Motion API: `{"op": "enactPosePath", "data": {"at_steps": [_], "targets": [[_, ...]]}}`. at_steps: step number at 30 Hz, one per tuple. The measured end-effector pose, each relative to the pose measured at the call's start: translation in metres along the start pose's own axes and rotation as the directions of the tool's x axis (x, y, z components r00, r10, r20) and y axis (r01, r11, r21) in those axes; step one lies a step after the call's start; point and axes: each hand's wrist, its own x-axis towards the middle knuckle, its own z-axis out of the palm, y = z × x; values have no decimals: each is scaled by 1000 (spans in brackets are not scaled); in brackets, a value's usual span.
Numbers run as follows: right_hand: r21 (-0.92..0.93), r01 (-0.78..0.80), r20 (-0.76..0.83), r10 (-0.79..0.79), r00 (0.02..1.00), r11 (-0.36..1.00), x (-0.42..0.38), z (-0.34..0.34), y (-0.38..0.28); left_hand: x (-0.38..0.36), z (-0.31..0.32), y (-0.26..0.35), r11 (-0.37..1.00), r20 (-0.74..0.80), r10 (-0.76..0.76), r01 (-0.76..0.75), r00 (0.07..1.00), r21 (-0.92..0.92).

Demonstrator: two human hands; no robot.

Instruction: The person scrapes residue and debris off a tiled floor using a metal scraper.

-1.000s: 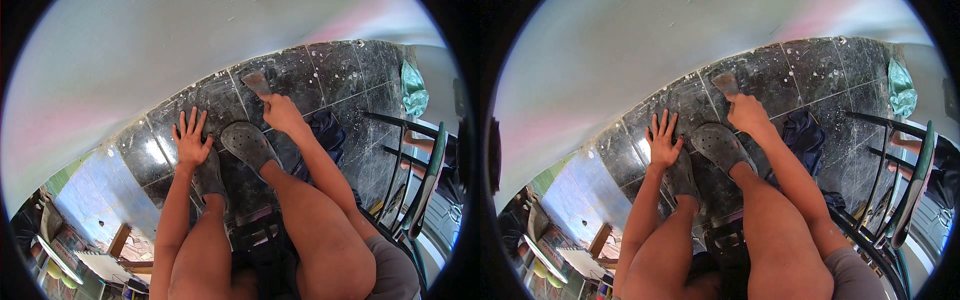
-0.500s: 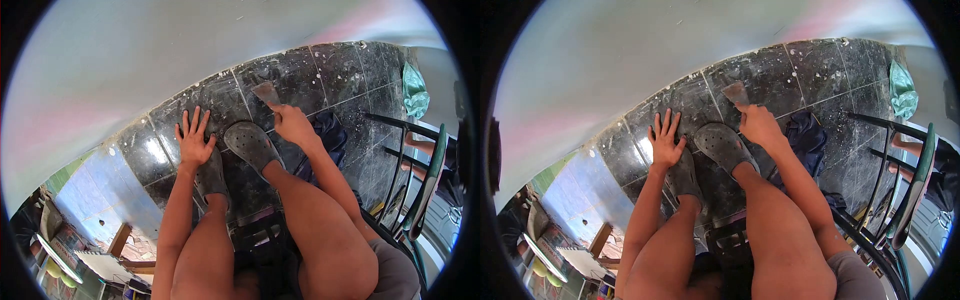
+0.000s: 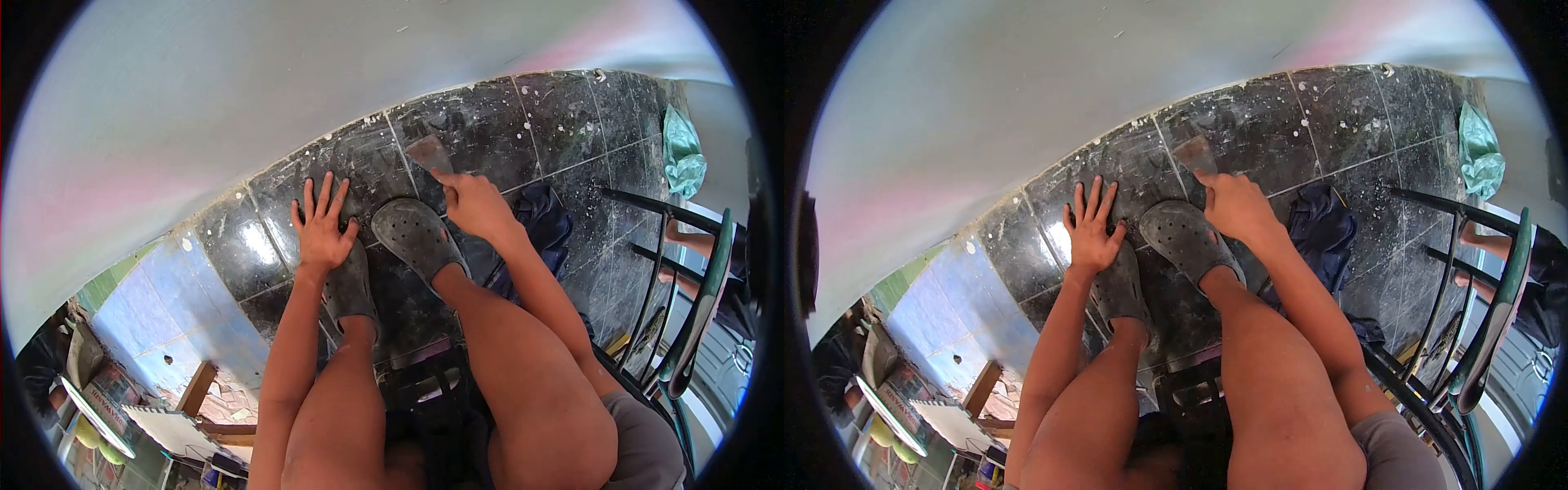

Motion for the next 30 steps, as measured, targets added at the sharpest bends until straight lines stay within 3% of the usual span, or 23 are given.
{"op": "enactPosePath", "data": {"at_steps": [11, 17, 20, 30], "targets": [[68, 20, 21, -21, 1000, 998, 4, 8, -11, 0, -4, 2, 1000, 35, -20, 21, 999, -3], [8, 55, 52, -56, 997, 998, 7, 12, -14, 0, -4, 1, 1000, 34, -20, 20, 999, -8], [41, -26, 132, 20, 991, 999, 8, 6, -22, 0, -3, 1, 1000, 30, -19, 20, 999, -6], [-11, -22, 104, 23, 994, 1000, 11, 13, -24, 0, -4, 2, 1000, 24, -15, 15, 1000, -7]]}}
